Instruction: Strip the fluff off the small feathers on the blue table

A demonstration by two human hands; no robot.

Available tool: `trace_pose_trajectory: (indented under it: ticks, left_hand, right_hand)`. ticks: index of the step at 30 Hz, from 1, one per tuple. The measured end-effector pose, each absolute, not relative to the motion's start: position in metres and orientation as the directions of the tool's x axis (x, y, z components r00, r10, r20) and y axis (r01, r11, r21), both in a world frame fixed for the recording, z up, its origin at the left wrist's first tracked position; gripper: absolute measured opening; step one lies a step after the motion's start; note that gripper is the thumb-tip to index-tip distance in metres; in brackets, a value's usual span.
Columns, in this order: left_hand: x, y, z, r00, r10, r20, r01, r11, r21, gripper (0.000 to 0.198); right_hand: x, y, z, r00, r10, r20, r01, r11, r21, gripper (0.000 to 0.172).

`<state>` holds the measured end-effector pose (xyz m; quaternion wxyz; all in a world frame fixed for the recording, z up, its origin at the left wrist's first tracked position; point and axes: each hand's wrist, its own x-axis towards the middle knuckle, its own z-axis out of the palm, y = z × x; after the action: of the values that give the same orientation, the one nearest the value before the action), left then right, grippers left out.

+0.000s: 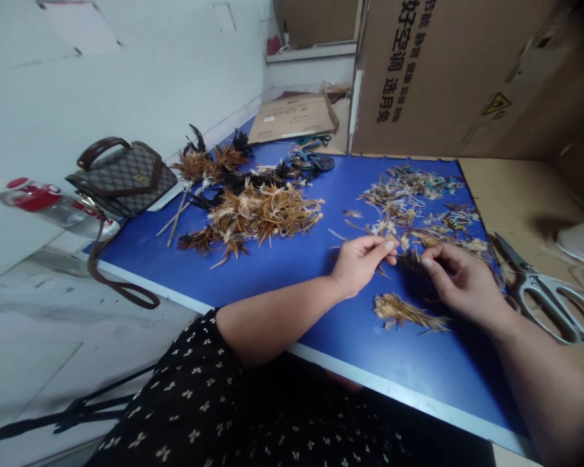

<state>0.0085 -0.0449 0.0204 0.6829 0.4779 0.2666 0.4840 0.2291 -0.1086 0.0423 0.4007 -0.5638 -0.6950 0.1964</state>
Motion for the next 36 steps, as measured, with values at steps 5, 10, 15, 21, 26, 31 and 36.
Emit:
trace_pose_trajectory:
  ticks: [5,10,15,21,26,31,36]
  left_hand:
    - [0.012,-0.054,0.019,0.421,0.881,0.218,-0.367,-0.054,0.929,0.034]
    - [0.013,-0.055,0.019,0.432,0.885,0.173,-0.406,0.020,0.914,0.036]
    - [0.012,-0.056,0.023,0.484,0.861,0.155,-0.445,0.090,0.891,0.038]
    - [0.013,-0.056,0.023,0.495,0.844,0.205,-0.434,0.036,0.900,0.039]
    - [0.013,-0.055,0.020,0.483,0.842,0.240,-0.407,-0.027,0.913,0.044]
    - [0.014,-0.053,0.015,0.462,0.867,0.184,-0.398,0.017,0.917,0.049]
    - [0.016,-0.052,0.012,0.423,0.893,0.152,-0.388,0.028,0.921,0.050]
  right_hand:
    - [0.214,-0.109,0.043,-0.088,0.977,0.194,0.472,0.213,-0.856,0.047]
    - [0.206,-0.108,0.046,-0.163,0.971,0.175,0.394,0.226,-0.891,0.050]
    - [0.207,-0.108,0.045,-0.144,0.979,0.141,0.362,0.185,-0.913,0.049]
    - [0.205,-0.108,0.044,-0.122,0.986,0.112,0.329,0.147,-0.933,0.054]
    - [0.203,-0.109,0.044,-0.098,0.990,0.102,0.339,0.130,-0.932,0.055]
    - [0.197,-0.113,0.049,-0.048,0.991,0.125,0.342,0.134,-0.930,0.052]
    - [0.192,-0.118,0.053,0.068,0.975,0.213,0.336,0.179,-0.925,0.046]
